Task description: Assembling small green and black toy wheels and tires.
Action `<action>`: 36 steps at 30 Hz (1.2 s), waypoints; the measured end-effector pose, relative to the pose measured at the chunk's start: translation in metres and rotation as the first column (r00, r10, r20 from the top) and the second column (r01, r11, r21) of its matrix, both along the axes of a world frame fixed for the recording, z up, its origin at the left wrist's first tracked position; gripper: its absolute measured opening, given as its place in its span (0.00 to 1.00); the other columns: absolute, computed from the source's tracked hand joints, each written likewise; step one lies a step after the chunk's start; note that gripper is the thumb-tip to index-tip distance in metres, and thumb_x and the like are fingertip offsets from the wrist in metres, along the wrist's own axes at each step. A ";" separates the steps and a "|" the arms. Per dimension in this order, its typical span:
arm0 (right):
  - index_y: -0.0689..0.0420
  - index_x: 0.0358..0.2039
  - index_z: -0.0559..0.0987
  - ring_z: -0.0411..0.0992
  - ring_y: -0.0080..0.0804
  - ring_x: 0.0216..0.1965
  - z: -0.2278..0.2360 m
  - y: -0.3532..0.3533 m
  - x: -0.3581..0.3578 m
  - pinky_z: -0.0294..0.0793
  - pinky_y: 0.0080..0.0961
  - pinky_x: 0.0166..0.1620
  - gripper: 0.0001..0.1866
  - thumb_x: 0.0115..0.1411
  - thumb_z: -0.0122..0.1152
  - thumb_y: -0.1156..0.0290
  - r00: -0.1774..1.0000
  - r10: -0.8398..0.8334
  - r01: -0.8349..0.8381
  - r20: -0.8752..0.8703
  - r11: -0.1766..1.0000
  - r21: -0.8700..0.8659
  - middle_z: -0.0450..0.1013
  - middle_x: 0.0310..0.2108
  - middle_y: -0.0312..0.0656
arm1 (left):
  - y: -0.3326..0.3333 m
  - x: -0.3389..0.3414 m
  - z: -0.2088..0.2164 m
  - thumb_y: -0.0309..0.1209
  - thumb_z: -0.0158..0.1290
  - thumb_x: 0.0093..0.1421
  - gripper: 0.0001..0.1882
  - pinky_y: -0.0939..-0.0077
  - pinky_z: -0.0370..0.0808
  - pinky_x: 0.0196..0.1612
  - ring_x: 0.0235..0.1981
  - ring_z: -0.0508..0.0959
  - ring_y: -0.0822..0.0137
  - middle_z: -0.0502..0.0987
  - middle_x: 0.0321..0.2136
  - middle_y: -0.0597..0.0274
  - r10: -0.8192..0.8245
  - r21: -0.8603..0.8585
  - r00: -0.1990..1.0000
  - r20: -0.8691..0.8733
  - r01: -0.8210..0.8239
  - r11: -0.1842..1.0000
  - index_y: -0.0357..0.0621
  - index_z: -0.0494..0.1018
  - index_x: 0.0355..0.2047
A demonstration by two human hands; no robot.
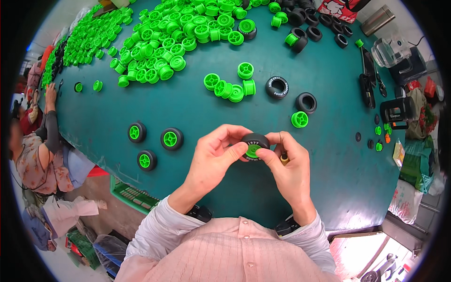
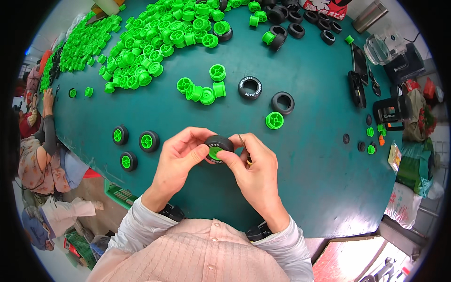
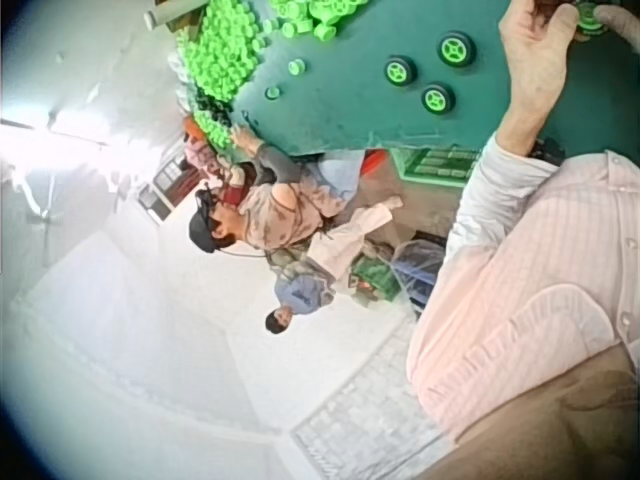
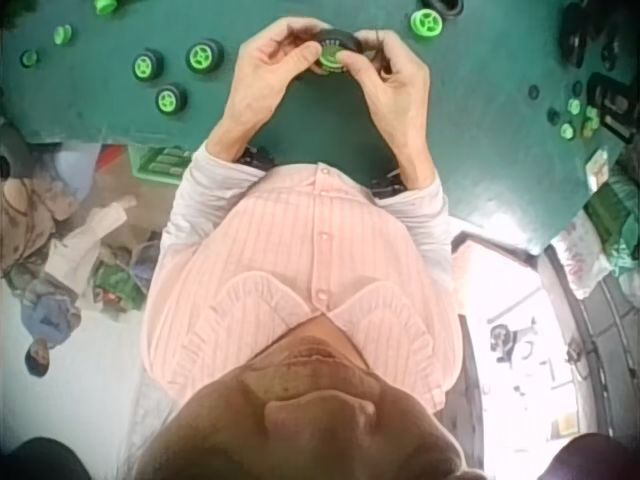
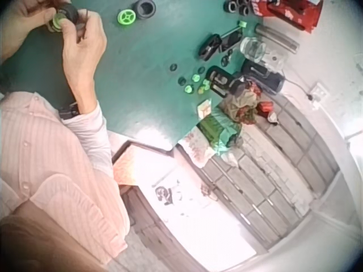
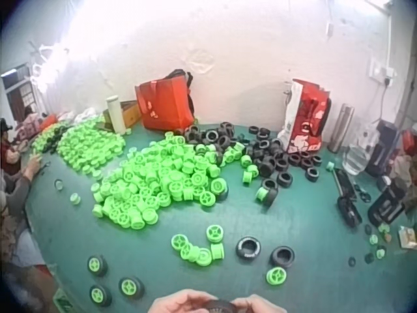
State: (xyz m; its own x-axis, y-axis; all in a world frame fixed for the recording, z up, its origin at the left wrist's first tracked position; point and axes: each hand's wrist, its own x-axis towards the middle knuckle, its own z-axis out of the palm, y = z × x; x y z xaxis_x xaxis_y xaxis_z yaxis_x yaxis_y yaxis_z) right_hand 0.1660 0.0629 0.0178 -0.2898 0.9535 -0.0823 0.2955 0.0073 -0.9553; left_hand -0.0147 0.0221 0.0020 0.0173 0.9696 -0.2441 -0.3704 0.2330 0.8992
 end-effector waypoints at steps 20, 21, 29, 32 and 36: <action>0.61 0.41 0.79 0.58 0.15 0.20 -0.006 -0.012 0.001 0.57 0.17 0.24 0.12 0.56 0.70 0.75 0.991 -0.040 0.033 -0.129 0.998 -0.061 0.72 0.31 0.33 | -0.004 0.002 -0.001 0.28 0.57 0.68 0.16 0.70 0.81 0.46 0.45 0.79 0.69 0.78 0.45 0.58 -0.005 -0.064 0.995 0.104 0.012 0.998 0.33 0.72 0.52; 0.61 0.40 0.80 0.58 0.15 0.20 -0.010 -0.013 0.002 0.57 0.18 0.24 0.12 0.56 0.71 0.75 0.991 -0.051 0.044 -0.120 0.997 -0.055 0.72 0.30 0.33 | -0.003 0.003 0.002 0.28 0.57 0.68 0.15 0.71 0.81 0.46 0.45 0.79 0.69 0.79 0.45 0.58 -0.011 -0.060 0.995 0.098 0.016 0.998 0.33 0.72 0.52; 0.62 0.41 0.80 0.63 0.13 0.23 -0.006 -0.011 0.003 0.59 0.15 0.23 0.09 0.62 0.66 0.72 0.985 -0.009 -0.029 -0.172 0.976 -0.215 0.73 0.29 0.31 | -0.006 0.000 -0.014 0.30 0.59 0.67 0.14 0.74 0.81 0.42 0.40 0.80 0.71 0.80 0.40 0.60 -0.031 -0.018 0.994 0.106 0.033 0.999 0.33 0.75 0.48; 0.63 0.42 0.79 0.65 0.12 0.24 -0.003 -0.004 0.003 0.61 0.14 0.22 0.10 0.64 0.65 0.71 0.972 -0.031 -0.063 -0.234 0.920 -0.387 0.73 0.28 0.31 | -0.007 0.007 -0.017 0.31 0.59 0.67 0.14 0.72 0.81 0.44 0.41 0.80 0.70 0.80 0.40 0.60 0.038 -0.077 0.976 0.216 -0.021 0.997 0.34 0.75 0.48; 0.62 0.42 0.77 0.63 0.11 0.22 -0.007 -0.004 -0.005 0.61 0.15 0.24 0.10 0.61 0.66 0.75 0.981 -0.053 0.007 -0.188 0.972 -0.237 0.74 0.31 0.31 | -0.003 0.014 -0.010 0.31 0.58 0.68 0.15 0.70 0.81 0.46 0.44 0.80 0.70 0.80 0.43 0.60 0.139 -0.161 0.956 0.257 -0.099 0.982 0.34 0.74 0.49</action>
